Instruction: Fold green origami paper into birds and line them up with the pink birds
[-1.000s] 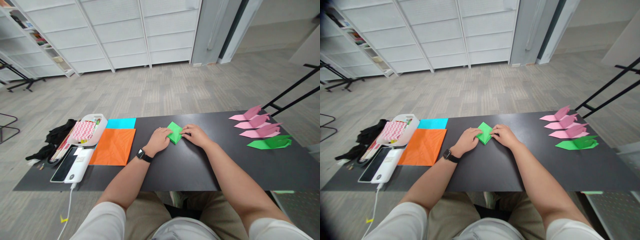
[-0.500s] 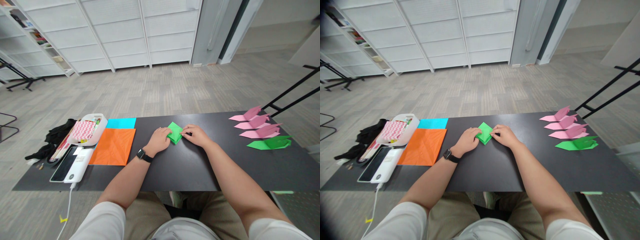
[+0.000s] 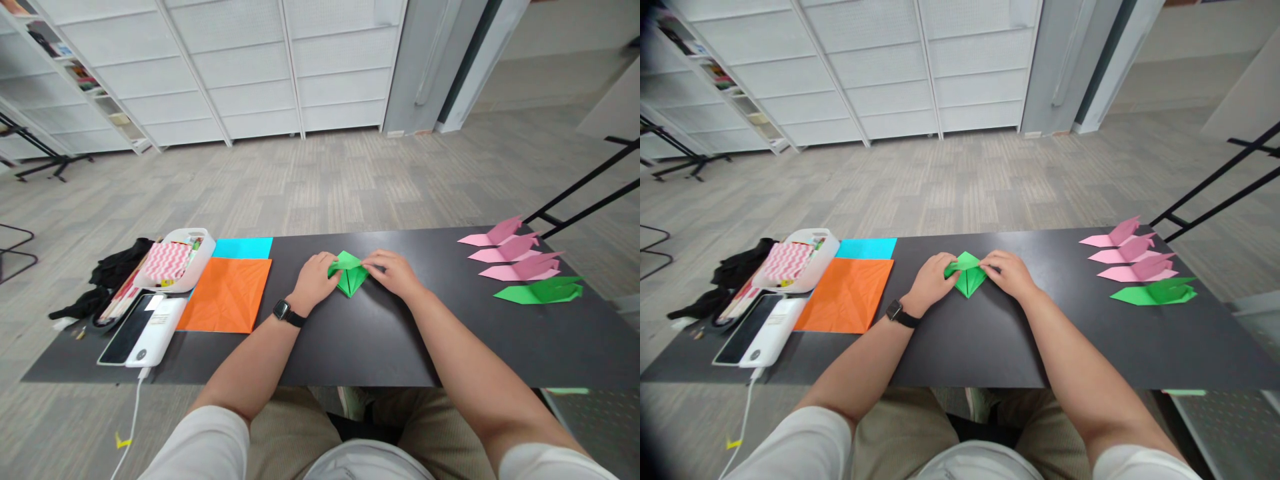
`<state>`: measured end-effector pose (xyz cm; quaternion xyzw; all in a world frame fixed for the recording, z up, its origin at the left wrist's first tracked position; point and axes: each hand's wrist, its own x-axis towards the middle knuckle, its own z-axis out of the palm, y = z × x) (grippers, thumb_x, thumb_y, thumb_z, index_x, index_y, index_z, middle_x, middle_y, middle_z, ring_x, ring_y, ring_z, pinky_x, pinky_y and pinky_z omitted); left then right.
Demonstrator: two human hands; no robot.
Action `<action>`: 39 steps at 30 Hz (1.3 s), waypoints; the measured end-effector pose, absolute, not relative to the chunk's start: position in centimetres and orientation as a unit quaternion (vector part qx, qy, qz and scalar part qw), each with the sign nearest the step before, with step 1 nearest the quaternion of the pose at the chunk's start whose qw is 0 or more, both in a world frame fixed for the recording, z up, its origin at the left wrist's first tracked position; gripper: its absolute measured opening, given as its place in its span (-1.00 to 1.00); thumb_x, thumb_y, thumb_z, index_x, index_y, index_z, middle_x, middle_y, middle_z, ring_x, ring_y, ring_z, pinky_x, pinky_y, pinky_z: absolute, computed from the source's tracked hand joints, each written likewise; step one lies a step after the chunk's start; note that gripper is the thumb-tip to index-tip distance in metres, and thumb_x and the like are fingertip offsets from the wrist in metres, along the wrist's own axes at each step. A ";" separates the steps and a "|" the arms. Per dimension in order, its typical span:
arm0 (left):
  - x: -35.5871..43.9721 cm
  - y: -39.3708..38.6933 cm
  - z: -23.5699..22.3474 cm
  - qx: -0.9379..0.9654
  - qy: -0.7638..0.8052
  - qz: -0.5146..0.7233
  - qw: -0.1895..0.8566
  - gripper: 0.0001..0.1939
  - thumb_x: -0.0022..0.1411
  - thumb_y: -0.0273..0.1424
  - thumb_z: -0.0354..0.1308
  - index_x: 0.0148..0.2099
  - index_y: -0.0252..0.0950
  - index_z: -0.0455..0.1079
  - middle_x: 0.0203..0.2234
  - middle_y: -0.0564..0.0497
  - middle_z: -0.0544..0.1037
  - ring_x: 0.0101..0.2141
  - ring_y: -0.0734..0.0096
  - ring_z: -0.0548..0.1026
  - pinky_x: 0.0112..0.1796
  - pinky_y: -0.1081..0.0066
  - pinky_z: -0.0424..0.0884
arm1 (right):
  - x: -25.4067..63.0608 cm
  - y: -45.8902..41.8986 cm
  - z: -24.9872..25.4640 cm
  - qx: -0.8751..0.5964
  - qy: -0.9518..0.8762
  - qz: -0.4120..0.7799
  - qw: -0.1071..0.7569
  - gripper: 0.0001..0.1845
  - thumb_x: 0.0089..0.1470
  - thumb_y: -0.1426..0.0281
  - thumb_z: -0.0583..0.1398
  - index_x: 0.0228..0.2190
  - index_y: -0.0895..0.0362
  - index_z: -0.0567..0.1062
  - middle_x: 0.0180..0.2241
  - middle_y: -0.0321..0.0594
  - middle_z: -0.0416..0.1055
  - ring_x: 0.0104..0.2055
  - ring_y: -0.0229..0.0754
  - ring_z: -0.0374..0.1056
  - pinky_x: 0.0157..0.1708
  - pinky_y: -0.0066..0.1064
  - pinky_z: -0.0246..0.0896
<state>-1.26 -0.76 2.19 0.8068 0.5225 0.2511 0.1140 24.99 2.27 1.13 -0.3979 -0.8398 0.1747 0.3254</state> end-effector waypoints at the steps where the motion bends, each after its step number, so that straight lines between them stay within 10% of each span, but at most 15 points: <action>1: -1.3 -0.7 2.1 0.805 0.530 0.243 0.114 -0.84 0.41 -0.38 0.22 0.01 -0.23 0.49 -0.04 -0.09 0.62 0.00 0.15 0.57 0.11 0.13 0.48 | 24.9 2.1 1.2 -0.392 -0.841 0.175 0.328 -0.72 0.38 0.25 0.18 -0.16 -0.05 0.72 -0.17 -0.17 0.65 -0.12 -0.07 0.56 -0.03 -0.21 0.44; 39: -0.4 -1.9 3.5 0.788 0.565 0.194 0.149 -0.70 0.45 -0.32 0.12 0.17 -0.13 0.46 -0.06 -0.01 0.71 -0.03 0.11 0.66 0.02 0.18 0.47 | 24.6 2.1 0.3 -0.421 -0.851 0.175 0.261 -0.71 0.39 0.33 0.14 -0.08 0.00 0.68 -0.20 -0.16 0.64 -0.12 -0.05 0.54 -0.05 -0.22 0.40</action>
